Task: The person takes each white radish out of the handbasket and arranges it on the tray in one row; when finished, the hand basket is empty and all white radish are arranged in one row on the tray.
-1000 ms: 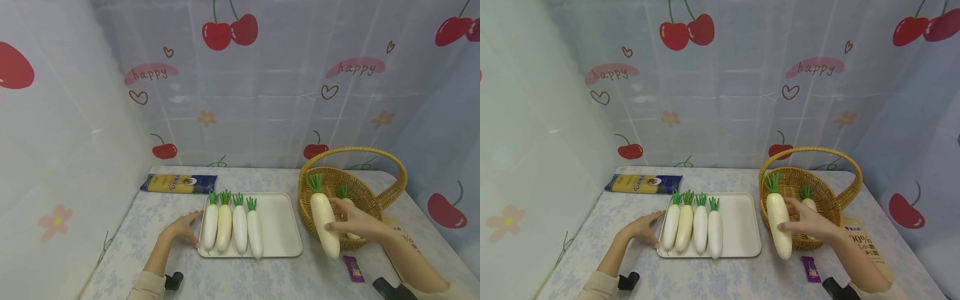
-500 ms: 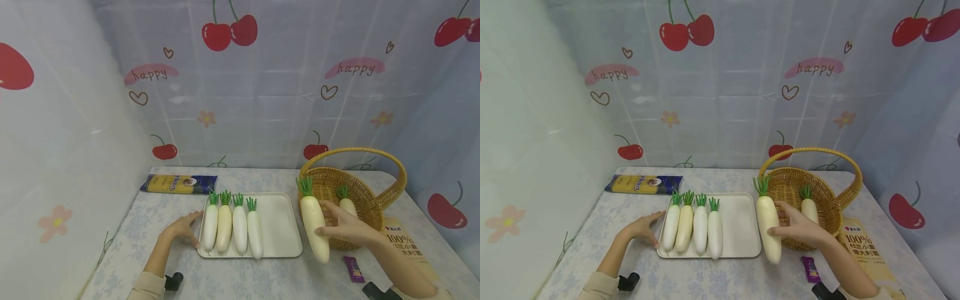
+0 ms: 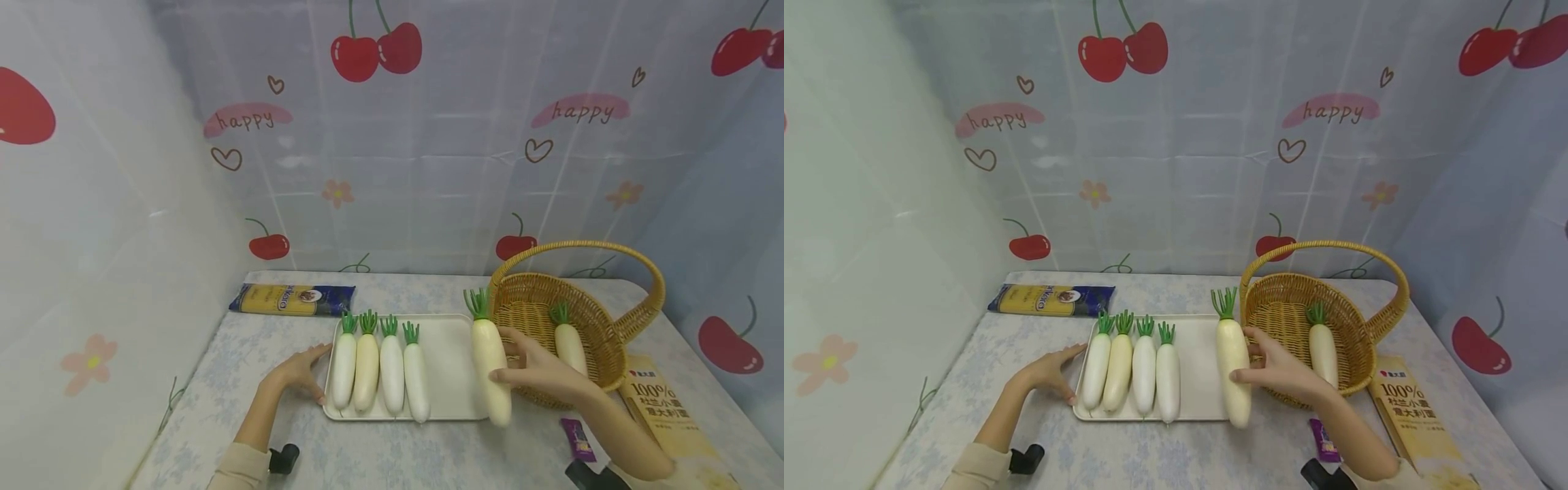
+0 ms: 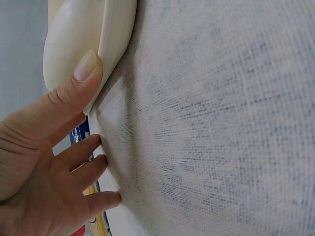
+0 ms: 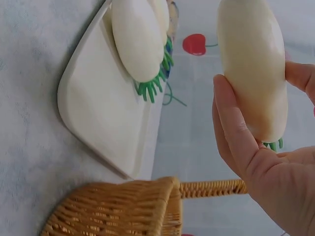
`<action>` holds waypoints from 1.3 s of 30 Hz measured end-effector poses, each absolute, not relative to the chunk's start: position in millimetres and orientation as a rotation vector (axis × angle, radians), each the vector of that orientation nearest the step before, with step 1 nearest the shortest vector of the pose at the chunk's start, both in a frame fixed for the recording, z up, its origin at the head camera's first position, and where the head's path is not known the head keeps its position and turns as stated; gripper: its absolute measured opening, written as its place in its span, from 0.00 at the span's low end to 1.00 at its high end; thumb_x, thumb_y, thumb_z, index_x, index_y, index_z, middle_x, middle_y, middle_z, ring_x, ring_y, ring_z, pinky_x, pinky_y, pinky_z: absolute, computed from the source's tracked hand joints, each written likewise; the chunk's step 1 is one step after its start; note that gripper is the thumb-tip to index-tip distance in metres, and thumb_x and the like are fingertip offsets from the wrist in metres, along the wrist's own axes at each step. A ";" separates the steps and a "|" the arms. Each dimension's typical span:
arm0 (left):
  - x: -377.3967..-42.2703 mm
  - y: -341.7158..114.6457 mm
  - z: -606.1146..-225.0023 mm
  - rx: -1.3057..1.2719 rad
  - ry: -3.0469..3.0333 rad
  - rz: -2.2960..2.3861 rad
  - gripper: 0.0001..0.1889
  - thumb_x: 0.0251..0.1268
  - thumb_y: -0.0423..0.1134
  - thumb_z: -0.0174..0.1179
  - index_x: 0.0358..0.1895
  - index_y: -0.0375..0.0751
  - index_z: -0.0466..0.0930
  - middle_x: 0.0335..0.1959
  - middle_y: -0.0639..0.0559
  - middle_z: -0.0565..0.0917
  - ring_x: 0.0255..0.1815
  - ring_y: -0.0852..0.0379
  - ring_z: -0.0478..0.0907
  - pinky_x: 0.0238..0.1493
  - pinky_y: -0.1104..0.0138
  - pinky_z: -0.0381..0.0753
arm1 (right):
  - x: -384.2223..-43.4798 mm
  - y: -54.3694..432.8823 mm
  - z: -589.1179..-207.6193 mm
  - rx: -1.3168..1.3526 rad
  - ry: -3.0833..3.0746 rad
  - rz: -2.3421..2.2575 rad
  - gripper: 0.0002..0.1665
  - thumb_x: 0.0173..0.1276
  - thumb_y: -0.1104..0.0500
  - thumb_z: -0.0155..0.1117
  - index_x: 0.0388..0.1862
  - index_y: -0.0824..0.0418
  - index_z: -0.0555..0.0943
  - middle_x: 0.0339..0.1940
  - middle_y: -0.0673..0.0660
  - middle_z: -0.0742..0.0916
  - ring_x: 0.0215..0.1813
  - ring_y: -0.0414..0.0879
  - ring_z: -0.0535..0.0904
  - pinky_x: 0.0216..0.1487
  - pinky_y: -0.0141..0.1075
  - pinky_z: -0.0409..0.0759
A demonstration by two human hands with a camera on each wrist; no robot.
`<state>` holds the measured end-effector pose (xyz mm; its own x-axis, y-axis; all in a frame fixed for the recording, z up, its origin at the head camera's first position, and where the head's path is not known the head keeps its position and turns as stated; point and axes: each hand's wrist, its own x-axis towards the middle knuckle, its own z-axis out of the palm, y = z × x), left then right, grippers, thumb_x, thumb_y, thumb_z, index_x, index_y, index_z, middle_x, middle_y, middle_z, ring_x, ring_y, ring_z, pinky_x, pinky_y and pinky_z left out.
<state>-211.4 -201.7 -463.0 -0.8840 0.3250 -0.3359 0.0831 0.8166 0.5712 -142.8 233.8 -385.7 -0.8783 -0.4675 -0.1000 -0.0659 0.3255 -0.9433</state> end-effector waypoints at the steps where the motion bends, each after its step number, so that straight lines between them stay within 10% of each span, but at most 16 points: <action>1: -212.0 -202.3 -463.4 0.308 2.569 0.790 0.59 0.25 0.37 0.81 0.71 0.40 0.59 0.71 0.33 0.57 0.71 0.31 0.50 0.67 0.38 0.53 | -143.4 231.7 -387.1 -0.464 2.259 -1.560 0.53 0.60 0.59 0.65 0.72 0.73 0.43 0.62 0.80 0.67 0.57 0.67 0.74 0.49 0.48 0.81; 10: -213.9 -203.3 -464.2 0.295 2.551 0.803 0.59 0.25 0.38 0.81 0.72 0.40 0.58 0.72 0.33 0.56 0.72 0.32 0.49 0.67 0.38 0.52 | -148.9 209.0 -399.6 -0.398 2.255 -1.584 0.53 0.60 0.56 0.66 0.73 0.70 0.45 0.67 0.75 0.65 0.66 0.67 0.65 0.57 0.51 0.76; 20: -213.7 -201.2 -465.4 0.302 2.580 0.760 0.58 0.27 0.34 0.80 0.72 0.39 0.58 0.71 0.33 0.56 0.71 0.32 0.49 0.67 0.38 0.53 | -161.5 184.5 -412.5 -0.447 2.249 -1.604 0.51 0.58 0.59 0.67 0.71 0.72 0.48 0.52 0.72 0.76 0.48 0.58 0.80 0.42 0.45 0.83; 39: -214.8 -202.2 -470.6 0.289 2.602 0.734 0.59 0.26 0.37 0.81 0.72 0.40 0.58 0.71 0.34 0.57 0.71 0.32 0.50 0.67 0.39 0.53 | -172.2 160.7 -450.9 -0.311 2.312 -1.584 0.49 0.57 0.62 0.65 0.70 0.73 0.50 0.43 0.68 0.76 0.38 0.51 0.79 0.34 0.41 0.83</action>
<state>-214.8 -202.2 -470.6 -0.8904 0.3054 -0.3375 0.0842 0.8391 0.5374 -172.2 160.7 -450.9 -0.9251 -0.3537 -0.1381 0.0011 0.3613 -0.9325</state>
